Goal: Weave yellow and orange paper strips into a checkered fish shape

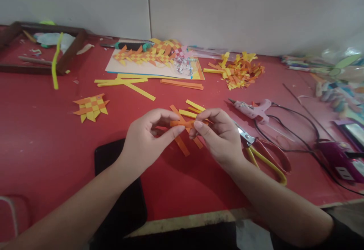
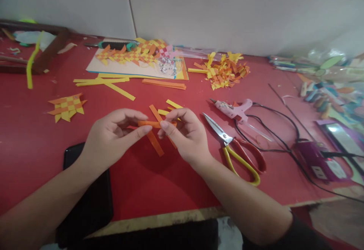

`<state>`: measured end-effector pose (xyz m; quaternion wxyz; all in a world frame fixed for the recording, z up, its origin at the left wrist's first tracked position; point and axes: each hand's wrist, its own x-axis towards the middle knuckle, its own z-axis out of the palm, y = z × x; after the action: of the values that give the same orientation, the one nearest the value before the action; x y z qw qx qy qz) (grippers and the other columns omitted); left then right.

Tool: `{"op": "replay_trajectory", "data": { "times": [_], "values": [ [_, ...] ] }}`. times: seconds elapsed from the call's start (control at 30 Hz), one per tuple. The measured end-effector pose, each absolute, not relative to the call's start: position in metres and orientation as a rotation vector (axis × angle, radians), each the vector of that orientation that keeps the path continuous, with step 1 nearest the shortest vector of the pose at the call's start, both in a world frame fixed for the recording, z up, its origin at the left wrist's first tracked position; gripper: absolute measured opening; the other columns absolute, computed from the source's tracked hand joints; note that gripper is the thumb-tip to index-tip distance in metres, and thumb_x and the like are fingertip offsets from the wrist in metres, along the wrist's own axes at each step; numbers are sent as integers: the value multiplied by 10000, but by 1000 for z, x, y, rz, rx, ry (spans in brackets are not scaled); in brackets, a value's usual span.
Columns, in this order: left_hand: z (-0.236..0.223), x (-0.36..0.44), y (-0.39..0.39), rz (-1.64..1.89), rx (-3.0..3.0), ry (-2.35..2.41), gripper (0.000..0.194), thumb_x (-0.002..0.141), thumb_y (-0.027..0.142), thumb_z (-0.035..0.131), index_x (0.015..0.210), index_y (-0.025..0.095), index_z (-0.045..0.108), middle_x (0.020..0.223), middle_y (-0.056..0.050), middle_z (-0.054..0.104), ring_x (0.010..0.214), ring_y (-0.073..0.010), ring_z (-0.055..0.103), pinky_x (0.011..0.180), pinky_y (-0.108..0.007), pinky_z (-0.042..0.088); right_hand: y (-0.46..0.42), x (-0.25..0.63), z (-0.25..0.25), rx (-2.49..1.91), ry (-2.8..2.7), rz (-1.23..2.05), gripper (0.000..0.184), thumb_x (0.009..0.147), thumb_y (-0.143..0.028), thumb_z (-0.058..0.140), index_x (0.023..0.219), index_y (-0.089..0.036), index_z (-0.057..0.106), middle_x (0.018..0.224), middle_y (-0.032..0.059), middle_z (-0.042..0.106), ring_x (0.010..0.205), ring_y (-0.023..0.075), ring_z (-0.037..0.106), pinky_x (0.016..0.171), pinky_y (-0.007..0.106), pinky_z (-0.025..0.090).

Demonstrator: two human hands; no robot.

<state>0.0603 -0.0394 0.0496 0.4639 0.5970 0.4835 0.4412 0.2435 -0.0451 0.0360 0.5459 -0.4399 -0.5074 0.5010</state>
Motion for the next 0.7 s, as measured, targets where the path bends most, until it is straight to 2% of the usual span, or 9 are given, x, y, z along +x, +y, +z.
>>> {"op": "replay_trajectory", "data": {
  "times": [0.1, 0.3, 0.47, 0.7],
  "values": [
    [49, 59, -37, 1120, 1398, 1156, 138, 810, 318, 778, 823, 210, 693, 811, 4, 727, 762, -130, 691, 655, -200, 548, -46, 243, 39, -1033, -1261, 1214, 192, 833, -288, 757, 920, -217, 602, 702, -46, 681, 599, 97, 693, 612, 225, 595],
    [48, 59, -37, 1081, 1271, 1143, 174, 807, 337, 792, 908, 210, 731, 861, -12, 762, 784, -138, 717, 720, -208, 571, -47, 245, 38, -1054, -1252, 1177, 178, 845, -337, 733, 911, -212, 625, 702, -30, 703, 626, 129, 720, 627, 264, 618],
    [48, 60, -37, 1098, 1252, 1139, 234, 808, 333, 788, 993, 202, 730, 892, -31, 772, 822, -164, 734, 770, -248, 587, -45, 244, 37, -1091, -1261, 1104, 153, 813, -249, 751, 836, -204, 607, 647, -32, 696, 593, 116, 704, 591, 233, 594],
    [47, 62, -38, 1115, 1289, 1137, 222, 781, 287, 815, 965, 228, 707, 891, 1, 771, 834, -136, 732, 733, -196, 575, -45, 244, 37, -1116, -1313, 1066, 206, 782, -259, 785, 824, -210, 589, 641, -31, 692, 565, 119, 695, 539, 223, 573]
  ]
}}
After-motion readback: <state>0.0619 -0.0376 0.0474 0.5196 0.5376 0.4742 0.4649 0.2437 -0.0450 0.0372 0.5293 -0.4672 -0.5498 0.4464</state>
